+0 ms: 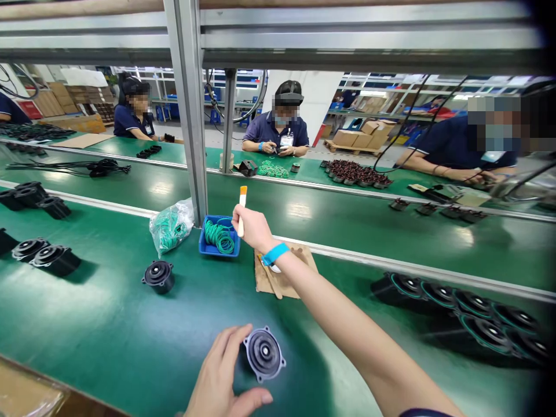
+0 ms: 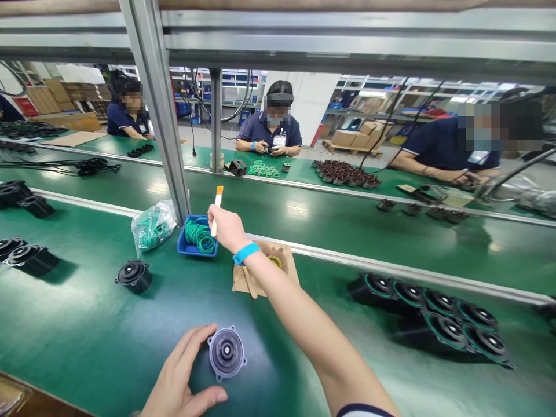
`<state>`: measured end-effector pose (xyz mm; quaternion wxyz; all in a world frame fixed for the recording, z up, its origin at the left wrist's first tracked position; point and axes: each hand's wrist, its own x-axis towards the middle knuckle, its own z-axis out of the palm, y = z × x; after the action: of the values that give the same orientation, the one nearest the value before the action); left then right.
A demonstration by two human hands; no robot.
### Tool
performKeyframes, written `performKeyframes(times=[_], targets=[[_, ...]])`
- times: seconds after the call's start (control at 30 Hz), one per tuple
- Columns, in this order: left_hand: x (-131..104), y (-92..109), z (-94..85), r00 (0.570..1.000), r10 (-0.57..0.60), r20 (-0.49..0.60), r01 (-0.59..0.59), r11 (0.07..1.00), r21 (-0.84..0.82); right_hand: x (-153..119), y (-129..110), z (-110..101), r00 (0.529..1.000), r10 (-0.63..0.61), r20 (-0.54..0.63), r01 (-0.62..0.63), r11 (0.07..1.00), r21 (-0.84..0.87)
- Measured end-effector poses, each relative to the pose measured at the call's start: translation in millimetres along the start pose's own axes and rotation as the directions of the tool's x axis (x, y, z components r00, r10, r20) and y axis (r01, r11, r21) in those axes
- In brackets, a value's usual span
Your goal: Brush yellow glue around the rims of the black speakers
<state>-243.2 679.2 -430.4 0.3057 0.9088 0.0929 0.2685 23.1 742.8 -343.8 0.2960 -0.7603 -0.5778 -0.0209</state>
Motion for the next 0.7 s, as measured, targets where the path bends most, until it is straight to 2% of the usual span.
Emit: performKeyframes(times=[0.07,0.13,0.2,0.27,0.33,0.4,0.47,0.53,0.63,0.7], targets=[[-2.4,0.2,1.0,1.0,-0.022,-0.004,0.022,1.0,-0.003,-17.7,-7.0,-21.5,1.0,0.019,-0.005,-0.019,0.996,0.082],[-5.2,-0.4,3.8,0.999,-0.044,-0.012,0.043,0.999,-0.01,-46.5,-14.9,-44.3,0.999,0.013,0.042,-0.02,0.987,0.162],[-7.6,-1.4,7.6,0.998,-0.055,-0.026,0.054,0.998,-0.024,-82.9,-22.0,-62.6,0.987,-0.024,0.161,-0.02,0.965,0.263],[-8.6,-1.5,10.9,0.997,-0.061,-0.051,0.06,0.998,-0.029,-119.5,-27.1,-71.9,0.951,-0.045,0.306,-0.079,0.921,0.382],[-7.9,-0.1,12.3,0.996,-0.058,-0.069,0.057,0.998,-0.018,-149.0,-30.2,-71.5,0.924,-0.029,0.38,-0.133,0.91,0.392],[-5.9,2.4,11.3,0.996,-0.044,-0.079,0.045,0.999,0.01,-167.8,-31.6,-65.2,0.916,0.025,0.4,-0.172,0.926,0.337],[-3.6,4.6,8.7,0.996,-0.011,-0.089,0.016,0.999,0.05,-177.0,-31.1,-59.1,0.915,0.072,0.397,-0.213,0.922,0.324],[-1.6,5.4,5.8,0.994,0.05,-0.097,-0.04,0.993,0.107,-181.6,-28.5,-56.6,0.921,0.075,0.381,-0.239,0.883,0.404],[1.4,3.9,2.8,0.985,0.158,-0.073,-0.138,0.964,0.227,-190.5,-21.2,-57.5,0.938,-0.006,0.347,-0.186,0.834,0.519],[4.9,2.4,1.7,0.974,0.22,-0.053,-0.194,0.932,0.306,-199.9,-16.3,-56.1,0.948,-0.074,0.311,-0.098,0.859,0.502]])
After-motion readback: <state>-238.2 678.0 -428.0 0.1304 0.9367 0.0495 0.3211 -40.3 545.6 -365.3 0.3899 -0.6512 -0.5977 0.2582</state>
